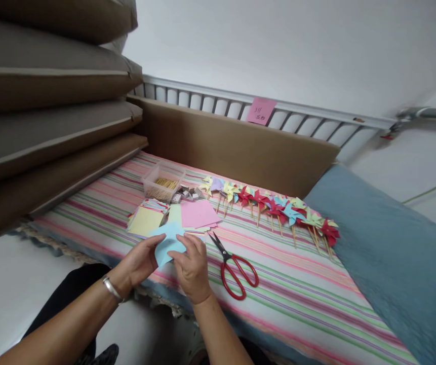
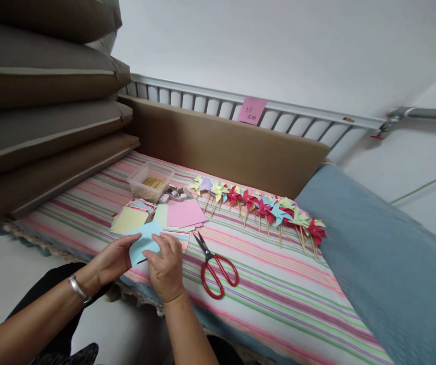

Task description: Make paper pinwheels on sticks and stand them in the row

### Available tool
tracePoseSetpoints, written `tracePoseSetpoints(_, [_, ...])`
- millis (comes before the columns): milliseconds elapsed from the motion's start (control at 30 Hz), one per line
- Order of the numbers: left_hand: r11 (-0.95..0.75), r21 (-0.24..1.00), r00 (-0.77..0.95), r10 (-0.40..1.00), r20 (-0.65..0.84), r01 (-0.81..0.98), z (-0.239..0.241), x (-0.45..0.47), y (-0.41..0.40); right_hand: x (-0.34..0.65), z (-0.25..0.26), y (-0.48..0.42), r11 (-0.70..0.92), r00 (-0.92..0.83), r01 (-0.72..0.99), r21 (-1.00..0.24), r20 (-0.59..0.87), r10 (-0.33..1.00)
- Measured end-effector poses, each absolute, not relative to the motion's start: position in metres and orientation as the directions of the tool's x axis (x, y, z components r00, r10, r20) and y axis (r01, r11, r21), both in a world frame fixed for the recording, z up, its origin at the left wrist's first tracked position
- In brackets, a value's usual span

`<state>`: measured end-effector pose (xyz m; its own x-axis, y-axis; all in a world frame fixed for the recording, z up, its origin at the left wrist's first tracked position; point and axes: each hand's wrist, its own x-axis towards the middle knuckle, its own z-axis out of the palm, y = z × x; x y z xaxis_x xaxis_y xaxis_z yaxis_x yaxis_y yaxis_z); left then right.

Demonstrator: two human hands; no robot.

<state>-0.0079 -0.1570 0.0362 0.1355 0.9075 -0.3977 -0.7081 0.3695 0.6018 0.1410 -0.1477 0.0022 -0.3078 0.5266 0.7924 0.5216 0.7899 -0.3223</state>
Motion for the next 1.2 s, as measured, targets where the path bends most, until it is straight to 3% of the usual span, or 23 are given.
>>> tracePoseSetpoints(100, [0.318, 0.638, 0.062, 0.919, -0.389, -0.701, 0.036, -0.008, -0.158, 0.140, -0.002, -0.148, 0.787, -0.335, 0.527, -0.322, 0.772, 0.540])
tracePoseSetpoints(333, [0.173, 0.740, 0.064, 0.983, -0.174, -0.650, 0.041, -0.002, -0.170, 0.138, -0.005, -0.147, 0.758, -0.312, 0.539, -0.367, 0.749, 0.585])
tracePoseSetpoints(533, [0.132, 0.812, -0.118, 0.964, -0.239, -0.568, 0.026, -0.004, -0.161, 0.137, -0.002, -0.149, 0.755, -0.359, 0.521, -0.398, 0.700, 0.617])
tracePoseSetpoints(667, [0.129, 0.852, -0.153, 0.960, -0.236, -0.508, 0.022, -0.004, -0.159, 0.136, 0.003, -0.153, 0.723, -0.352, 0.503, -0.474, 0.652, 0.672])
tracePoseSetpoints(933, [0.144, 0.882, -0.107, 0.971, -0.213, -0.448, 0.025, -0.001, -0.161, 0.131, 0.004, -0.152, 0.513, -0.180, 0.461, -0.724, 0.490, 0.853])
tracePoseSetpoints(1200, [0.185, 0.873, -0.041, 0.973, -0.227, -0.452, 0.023, 0.003, -0.163, 0.132, -0.003, -0.146, 0.394, -0.084, 0.425, -0.815, 0.398, 0.913])
